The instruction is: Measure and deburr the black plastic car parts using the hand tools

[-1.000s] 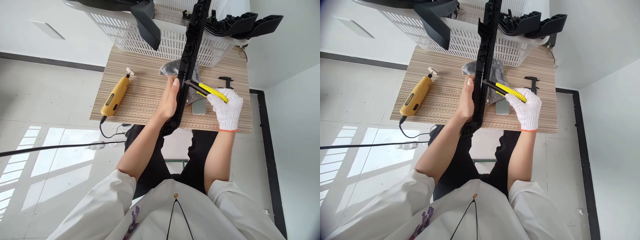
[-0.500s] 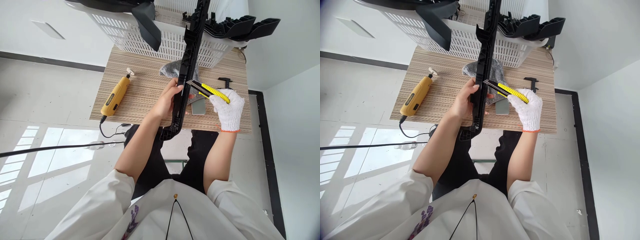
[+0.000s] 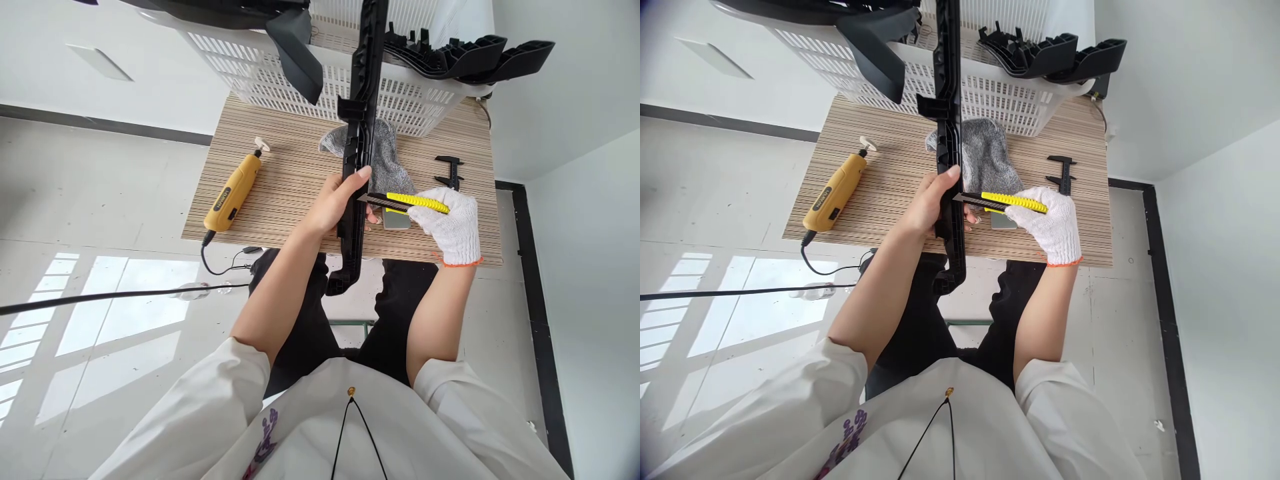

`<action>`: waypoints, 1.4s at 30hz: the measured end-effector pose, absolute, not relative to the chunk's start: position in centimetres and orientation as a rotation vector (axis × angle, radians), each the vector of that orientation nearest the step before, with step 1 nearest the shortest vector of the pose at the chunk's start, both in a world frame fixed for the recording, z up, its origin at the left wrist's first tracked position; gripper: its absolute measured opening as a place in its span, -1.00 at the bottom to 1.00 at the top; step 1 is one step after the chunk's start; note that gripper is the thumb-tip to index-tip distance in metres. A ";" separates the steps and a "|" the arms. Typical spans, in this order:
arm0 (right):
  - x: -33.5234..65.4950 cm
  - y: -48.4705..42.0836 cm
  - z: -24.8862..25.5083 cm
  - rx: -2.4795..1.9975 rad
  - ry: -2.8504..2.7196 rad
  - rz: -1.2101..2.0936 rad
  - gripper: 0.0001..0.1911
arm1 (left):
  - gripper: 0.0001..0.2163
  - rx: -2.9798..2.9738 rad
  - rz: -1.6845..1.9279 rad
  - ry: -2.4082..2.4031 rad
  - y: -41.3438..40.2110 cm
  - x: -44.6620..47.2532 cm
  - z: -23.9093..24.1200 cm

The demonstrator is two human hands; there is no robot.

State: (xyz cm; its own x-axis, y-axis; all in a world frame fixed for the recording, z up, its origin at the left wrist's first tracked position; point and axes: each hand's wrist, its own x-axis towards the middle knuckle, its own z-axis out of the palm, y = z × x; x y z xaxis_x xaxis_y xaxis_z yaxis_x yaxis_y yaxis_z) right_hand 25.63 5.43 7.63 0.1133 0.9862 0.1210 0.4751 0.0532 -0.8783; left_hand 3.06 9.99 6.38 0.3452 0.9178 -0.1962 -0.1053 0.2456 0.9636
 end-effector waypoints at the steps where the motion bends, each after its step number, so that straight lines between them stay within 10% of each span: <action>1: 25.6 5.4 7.7 -1.543 -1.486 0.768 -0.80 | -0.57 1.089 0.870 0.954 9.9 3.0 6.5; 28: 24.6 6.1 7.1 -1.556 -1.382 0.554 -0.84 | -0.29 1.076 0.916 0.927 10.1 4.0 6.0; 42: 24.7 6.3 6.8 -1.527 -1.365 0.492 -0.81 | -0.57 1.166 0.987 0.834 10.8 4.0 4.5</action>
